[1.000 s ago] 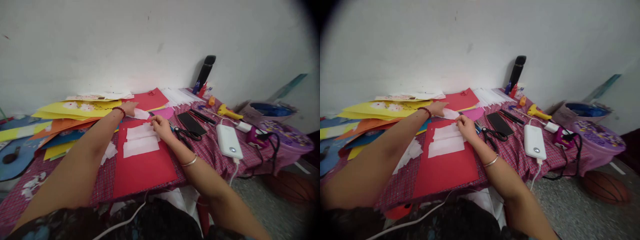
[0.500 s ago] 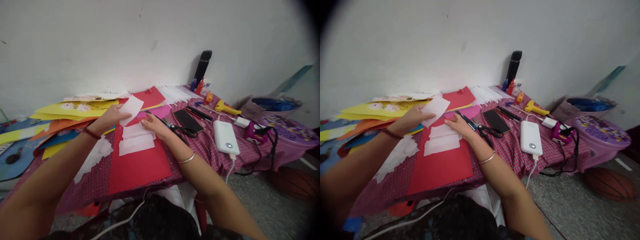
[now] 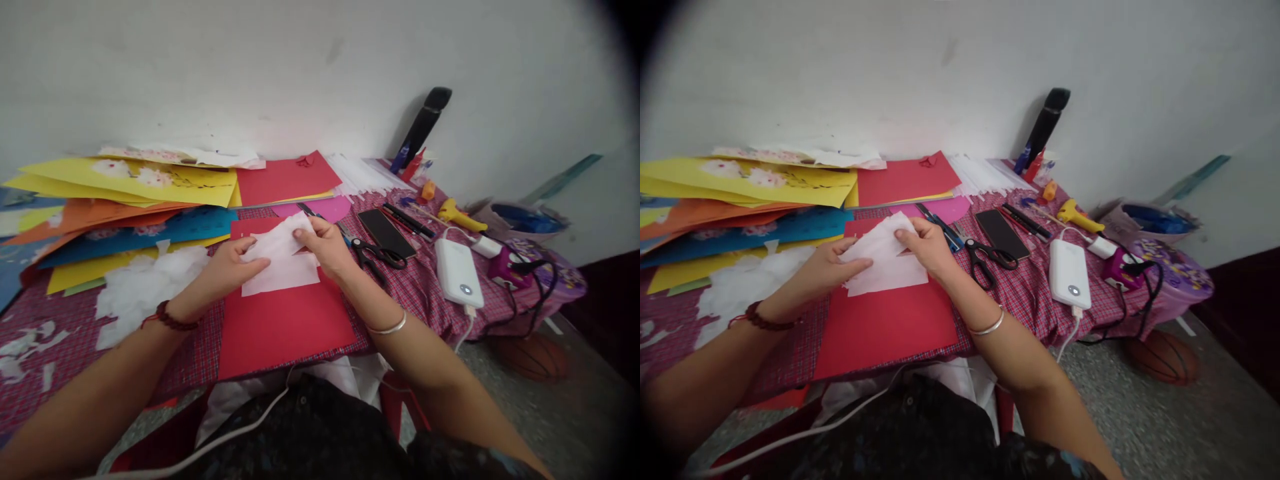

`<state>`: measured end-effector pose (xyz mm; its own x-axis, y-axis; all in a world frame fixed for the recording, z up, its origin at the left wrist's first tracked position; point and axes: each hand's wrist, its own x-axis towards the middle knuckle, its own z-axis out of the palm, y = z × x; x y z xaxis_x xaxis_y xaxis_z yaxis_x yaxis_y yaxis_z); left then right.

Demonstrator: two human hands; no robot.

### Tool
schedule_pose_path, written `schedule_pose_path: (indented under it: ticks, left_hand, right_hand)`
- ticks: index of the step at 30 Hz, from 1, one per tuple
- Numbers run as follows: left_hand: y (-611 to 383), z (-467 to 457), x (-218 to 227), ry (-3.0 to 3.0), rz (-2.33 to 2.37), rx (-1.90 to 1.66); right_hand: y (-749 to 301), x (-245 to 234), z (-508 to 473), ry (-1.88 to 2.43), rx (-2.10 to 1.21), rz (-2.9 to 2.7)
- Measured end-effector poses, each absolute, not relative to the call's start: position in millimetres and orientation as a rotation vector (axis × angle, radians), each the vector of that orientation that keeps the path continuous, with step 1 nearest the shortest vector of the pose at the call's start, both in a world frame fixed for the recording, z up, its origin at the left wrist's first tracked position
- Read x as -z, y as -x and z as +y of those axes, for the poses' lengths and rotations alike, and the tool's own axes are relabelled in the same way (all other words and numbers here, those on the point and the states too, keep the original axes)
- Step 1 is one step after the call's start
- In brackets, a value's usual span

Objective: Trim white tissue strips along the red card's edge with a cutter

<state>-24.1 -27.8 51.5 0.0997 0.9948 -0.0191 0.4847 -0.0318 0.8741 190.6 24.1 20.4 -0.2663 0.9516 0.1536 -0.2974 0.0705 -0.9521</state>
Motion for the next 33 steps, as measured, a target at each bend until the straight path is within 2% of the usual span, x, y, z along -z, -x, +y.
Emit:
schedule_pose_path:
  ticks: [7,16,23,27,33]
  left_hand:
    - [25.1,-35.3,-41.3,-1.546,1.442,-0.822]
    - [25.5,-29.3,-32.6,-1.078,1.105,-1.136]
    - [25.9,-27.3,-31.3,-0.687,0.828,-1.040]
    - [21.6,-28.7,-26.6,-0.863,0.844,-1.021]
    - [18.1,-34.9,-24.8,-1.076,1.109,-1.034]
  right_hand:
    - [-199.3,-21.2,20.7,0.878,-1.240,-1.569]
    - [-202.5,-12.2,23.2,1.044,-1.219,-1.337]
    - [-208.2,-7.3,31.0,1.072,-1.257,-1.245]
    - [-210.5,-7.1,32.9,1.087,-1.254,-1.268]
    - [-209.1,-8.4,31.1,1.061,-1.261,-1.224]
